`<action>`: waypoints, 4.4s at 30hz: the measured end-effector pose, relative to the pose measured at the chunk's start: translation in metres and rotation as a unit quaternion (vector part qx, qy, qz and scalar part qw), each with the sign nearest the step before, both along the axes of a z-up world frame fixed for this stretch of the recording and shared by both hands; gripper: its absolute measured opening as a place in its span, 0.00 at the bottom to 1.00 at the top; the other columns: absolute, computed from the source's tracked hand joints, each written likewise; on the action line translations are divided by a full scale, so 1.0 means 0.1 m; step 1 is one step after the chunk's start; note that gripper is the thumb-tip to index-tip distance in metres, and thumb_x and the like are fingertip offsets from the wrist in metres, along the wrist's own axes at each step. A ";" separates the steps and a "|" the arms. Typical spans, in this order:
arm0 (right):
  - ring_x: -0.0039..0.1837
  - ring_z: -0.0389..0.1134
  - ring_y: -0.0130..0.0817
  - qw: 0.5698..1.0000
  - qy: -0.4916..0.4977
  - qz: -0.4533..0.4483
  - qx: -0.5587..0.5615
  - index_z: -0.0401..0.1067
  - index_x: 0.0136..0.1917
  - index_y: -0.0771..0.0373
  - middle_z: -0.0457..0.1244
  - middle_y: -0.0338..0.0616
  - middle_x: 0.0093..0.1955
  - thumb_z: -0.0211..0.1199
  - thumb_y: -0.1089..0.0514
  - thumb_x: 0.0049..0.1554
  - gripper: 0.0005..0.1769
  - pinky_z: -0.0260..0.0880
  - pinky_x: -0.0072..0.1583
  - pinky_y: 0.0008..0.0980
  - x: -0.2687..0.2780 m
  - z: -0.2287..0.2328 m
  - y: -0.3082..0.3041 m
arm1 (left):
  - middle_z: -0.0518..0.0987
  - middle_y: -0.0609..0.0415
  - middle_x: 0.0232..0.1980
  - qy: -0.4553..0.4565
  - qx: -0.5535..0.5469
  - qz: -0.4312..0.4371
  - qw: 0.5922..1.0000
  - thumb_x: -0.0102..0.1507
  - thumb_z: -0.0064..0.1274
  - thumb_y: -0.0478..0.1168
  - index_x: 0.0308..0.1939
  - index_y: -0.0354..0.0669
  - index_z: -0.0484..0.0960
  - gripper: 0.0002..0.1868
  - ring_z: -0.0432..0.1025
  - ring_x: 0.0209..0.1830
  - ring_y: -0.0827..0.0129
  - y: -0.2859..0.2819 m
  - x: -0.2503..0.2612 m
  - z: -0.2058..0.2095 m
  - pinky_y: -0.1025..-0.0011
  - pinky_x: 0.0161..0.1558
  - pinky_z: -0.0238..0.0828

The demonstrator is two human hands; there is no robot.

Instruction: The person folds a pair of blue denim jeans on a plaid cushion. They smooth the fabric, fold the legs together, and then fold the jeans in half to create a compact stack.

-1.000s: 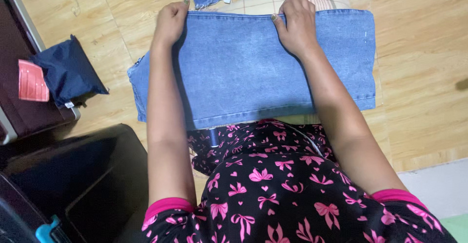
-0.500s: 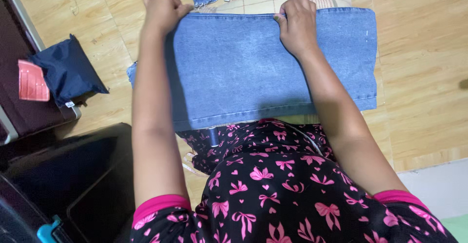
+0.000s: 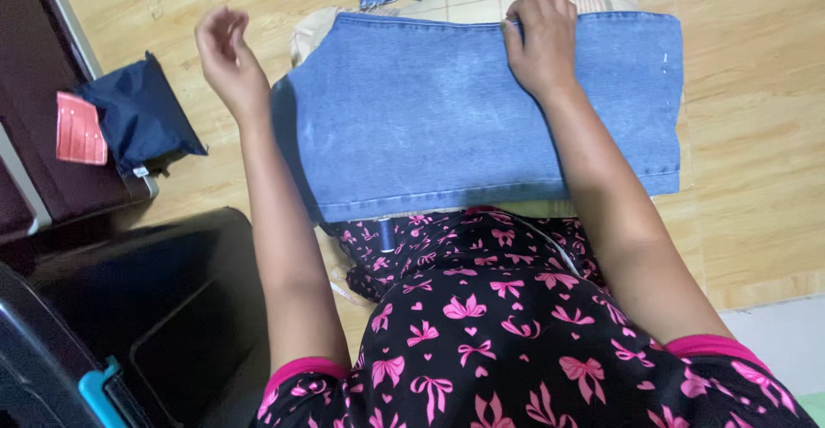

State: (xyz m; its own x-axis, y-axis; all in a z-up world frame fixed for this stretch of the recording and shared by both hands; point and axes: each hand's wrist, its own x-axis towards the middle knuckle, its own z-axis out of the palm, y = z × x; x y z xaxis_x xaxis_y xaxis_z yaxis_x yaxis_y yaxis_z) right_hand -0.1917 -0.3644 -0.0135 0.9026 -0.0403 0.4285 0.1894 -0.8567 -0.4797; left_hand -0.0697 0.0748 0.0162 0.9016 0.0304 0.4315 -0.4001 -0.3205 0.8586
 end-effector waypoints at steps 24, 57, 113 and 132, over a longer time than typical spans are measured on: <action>0.59 0.59 0.51 0.998 0.002 0.036 -0.046 0.75 0.47 0.64 0.61 0.50 0.52 0.73 0.51 0.57 0.15 0.56 0.62 0.48 -0.01 0.06 -0.03 | 0.81 0.48 0.58 0.182 0.281 0.079 0.939 0.72 0.43 0.44 0.60 0.46 0.79 0.16 0.72 0.61 0.55 -0.12 -0.09 -0.45 0.39 0.71 0.33; 0.62 0.60 0.50 0.999 0.030 0.038 -0.016 0.76 0.50 0.65 0.63 0.49 0.54 0.71 0.56 0.62 0.11 0.56 0.64 0.46 -0.06 0.00 -0.03 | 0.77 0.47 0.54 0.124 -0.029 0.298 0.946 0.60 0.56 0.19 0.54 0.32 0.76 0.19 0.76 0.53 0.65 1.50 -1.23 -1.13 0.65 0.54 0.81; 0.81 0.47 0.62 0.993 0.027 -0.023 -0.113 0.63 0.73 0.67 0.52 0.63 0.78 0.68 0.55 0.63 0.30 0.41 0.78 0.60 -0.21 0.04 0.33 | 0.68 0.39 0.76 0.357 -0.633 0.109 0.678 0.70 0.45 0.49 0.71 0.34 0.68 0.29 0.62 0.76 0.45 1.43 -2.05 -1.48 0.42 0.76 0.53; 0.76 0.58 0.54 0.977 0.139 0.078 0.144 0.62 0.74 0.66 0.59 0.58 0.73 0.61 0.56 0.62 0.29 0.54 0.76 0.50 -0.92 0.69 0.46 | 0.63 0.37 0.79 0.227 -0.692 0.090 0.679 0.73 0.33 0.55 0.77 0.36 0.60 0.34 0.56 0.80 0.43 1.27 -2.10 -1.44 0.42 0.78 0.52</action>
